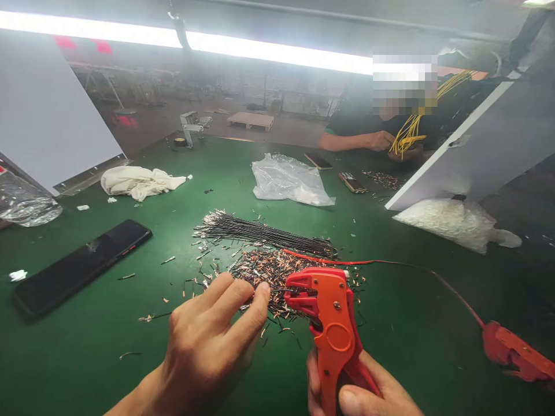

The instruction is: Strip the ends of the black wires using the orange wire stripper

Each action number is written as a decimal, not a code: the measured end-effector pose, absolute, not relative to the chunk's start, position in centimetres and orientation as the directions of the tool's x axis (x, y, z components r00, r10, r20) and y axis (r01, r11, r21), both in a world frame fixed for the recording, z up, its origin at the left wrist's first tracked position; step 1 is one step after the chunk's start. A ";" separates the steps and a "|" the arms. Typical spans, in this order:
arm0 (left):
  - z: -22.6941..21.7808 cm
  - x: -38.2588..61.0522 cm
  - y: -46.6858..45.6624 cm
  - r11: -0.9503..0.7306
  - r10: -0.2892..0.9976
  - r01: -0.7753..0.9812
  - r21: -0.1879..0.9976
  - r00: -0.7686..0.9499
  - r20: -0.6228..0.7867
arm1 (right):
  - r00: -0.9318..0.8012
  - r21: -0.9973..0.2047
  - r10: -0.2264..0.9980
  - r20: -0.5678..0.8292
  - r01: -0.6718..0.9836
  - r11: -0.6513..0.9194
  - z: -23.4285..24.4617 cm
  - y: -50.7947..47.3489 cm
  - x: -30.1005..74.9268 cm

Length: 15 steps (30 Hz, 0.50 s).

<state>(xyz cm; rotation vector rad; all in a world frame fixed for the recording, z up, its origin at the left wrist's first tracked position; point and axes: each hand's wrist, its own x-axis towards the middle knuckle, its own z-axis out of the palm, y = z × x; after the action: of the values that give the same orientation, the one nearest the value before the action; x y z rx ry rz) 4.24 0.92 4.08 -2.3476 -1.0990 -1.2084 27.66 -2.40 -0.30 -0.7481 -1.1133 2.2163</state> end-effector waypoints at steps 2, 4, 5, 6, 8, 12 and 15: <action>4.1 4.3 0.9 -0.676 0.488 0.735 0.061 0.384 0.784 | -0.720 -0.826 0.669 -0.186 -0.254 -0.503 -0.7 -2.4 27.8; 4.2 4.4 0.8 -0.672 0.484 0.739 0.048 0.389 0.784 | -0.728 -0.829 0.666 -0.162 -0.265 -0.492 -1.0 -2.4 27.9; 4.2 4.4 0.8 -0.667 0.483 0.744 0.044 0.387 0.785 | -0.727 -0.829 0.669 -0.154 -0.274 -0.488 -1.1 -2.4 27.9; 4.1 4.5 0.7 -0.664 0.480 0.747 0.038 0.387 0.787 | -0.725 -0.829 0.672 -0.149 -0.278 -0.484 -1.2 -2.3 27.9; 4.1 4.5 0.7 -0.660 0.482 0.751 0.034 0.387 0.786 | -0.728 -0.827 0.672 -0.138 -0.288 -0.482 -1.1 -2.2 27.9; 3.8 4.4 0.5 -0.688 0.477 0.724 0.045 0.404 0.781 | -0.711 -0.833 0.688 -0.149 -0.285 -0.474 -0.3 -2.3 27.7; 3.8 4.3 0.3 -0.726 0.468 0.687 0.044 0.446 0.763 | -0.673 -0.854 0.710 -0.209 -0.228 -0.468 0.2 -2.5 27.9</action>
<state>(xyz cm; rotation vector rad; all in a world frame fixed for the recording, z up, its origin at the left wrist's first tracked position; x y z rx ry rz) 4.27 0.33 3.80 -2.4284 -0.9956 -1.1530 27.87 -2.52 0.22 -0.7529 -1.1376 2.1583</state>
